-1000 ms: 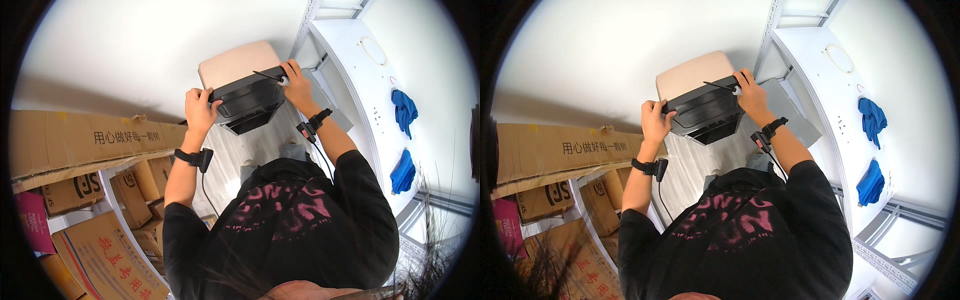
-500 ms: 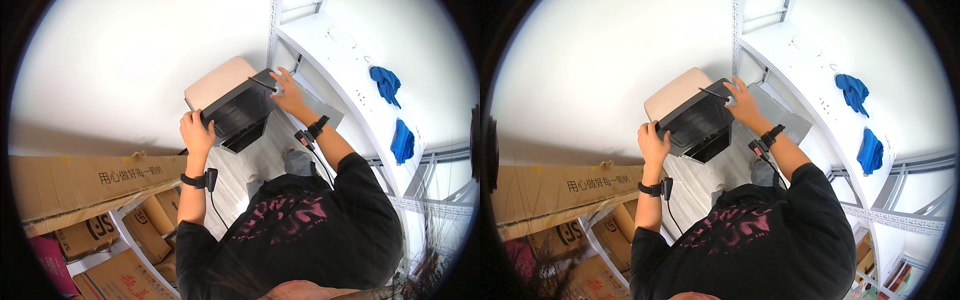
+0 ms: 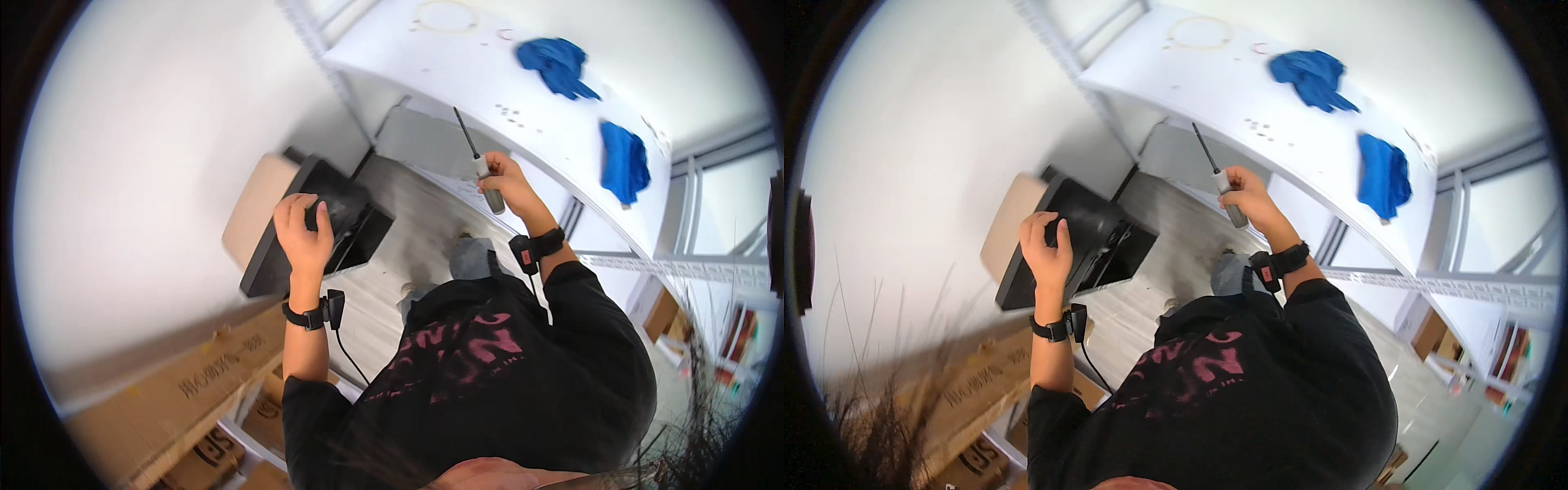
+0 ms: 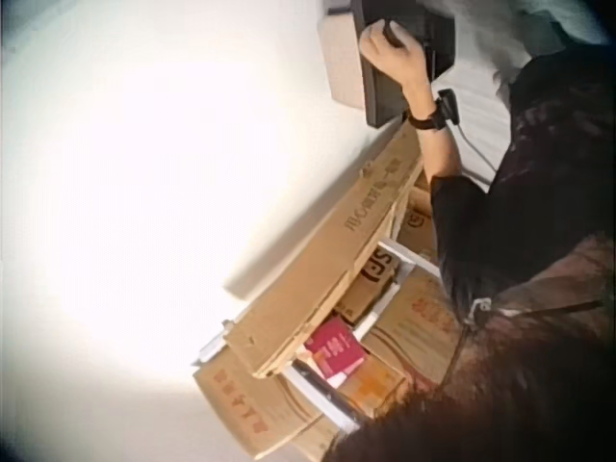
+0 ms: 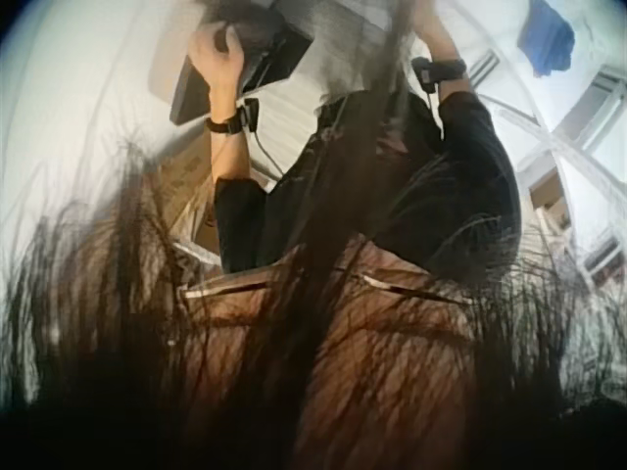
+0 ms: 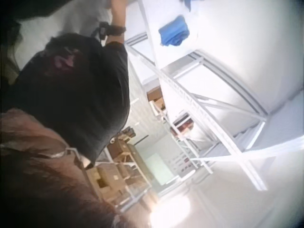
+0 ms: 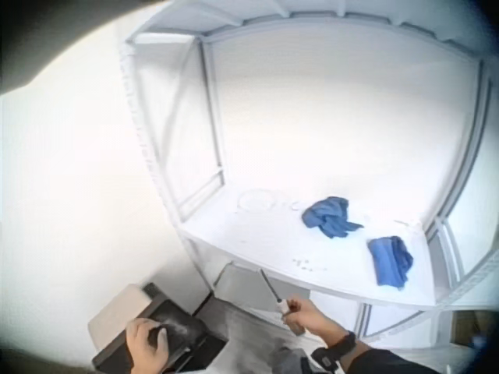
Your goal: The person uses a screwdriver to remove screws from the back panel of a black electronic device. They then remove the back panel, exposing the internal components, and continue to unscrew additional fasteners from the device's chassis.
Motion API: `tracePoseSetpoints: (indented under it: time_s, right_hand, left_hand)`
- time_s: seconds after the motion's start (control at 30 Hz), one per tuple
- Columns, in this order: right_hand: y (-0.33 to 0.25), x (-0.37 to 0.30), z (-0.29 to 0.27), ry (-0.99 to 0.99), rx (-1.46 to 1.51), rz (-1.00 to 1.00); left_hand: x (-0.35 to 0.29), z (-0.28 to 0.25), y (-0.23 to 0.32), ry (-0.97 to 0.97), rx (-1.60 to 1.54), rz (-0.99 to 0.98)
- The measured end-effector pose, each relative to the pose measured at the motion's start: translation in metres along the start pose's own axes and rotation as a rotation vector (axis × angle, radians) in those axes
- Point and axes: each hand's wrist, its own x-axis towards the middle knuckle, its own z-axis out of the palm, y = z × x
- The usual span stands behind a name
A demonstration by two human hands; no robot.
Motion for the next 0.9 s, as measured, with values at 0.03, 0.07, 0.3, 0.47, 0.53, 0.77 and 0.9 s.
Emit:
tracePoseSetpoints:
  time_s: [0.03,0.07,0.3,0.47,0.53,0.77,0.9]
  right_hand:
    - [-0.006,-0.005,-0.014,0.021,0.029,-0.004]
    - [-0.013,-0.013,-0.030,0.077,0.057,-0.009]
    - [-0.024,-0.042,-0.137,0.365,0.341,0.042]
    - [-0.010,-0.049,-0.175,0.359,0.381,0.151]
    - [-0.009,-0.048,-0.188,0.325,0.340,0.166]
    - [-0.013,-0.036,-0.203,0.298,0.281,0.115]
    - [-0.017,-0.033,-0.210,0.276,0.279,0.096]
  left_hand:
    - [0.010,0.021,0.010,-0.042,-0.062,0.045]
    - [0.019,0.046,0.020,-0.084,-0.125,0.089]
    - [0.051,0.227,0.103,-0.574,-0.435,0.053]
    - [0.072,0.297,0.160,-0.696,-0.381,0.130]
    - [0.076,0.316,0.172,-0.695,-0.350,0.182]
    - [0.079,0.348,0.184,-0.694,-0.169,0.275]
    - [0.083,0.349,0.183,-0.696,-0.155,0.273]
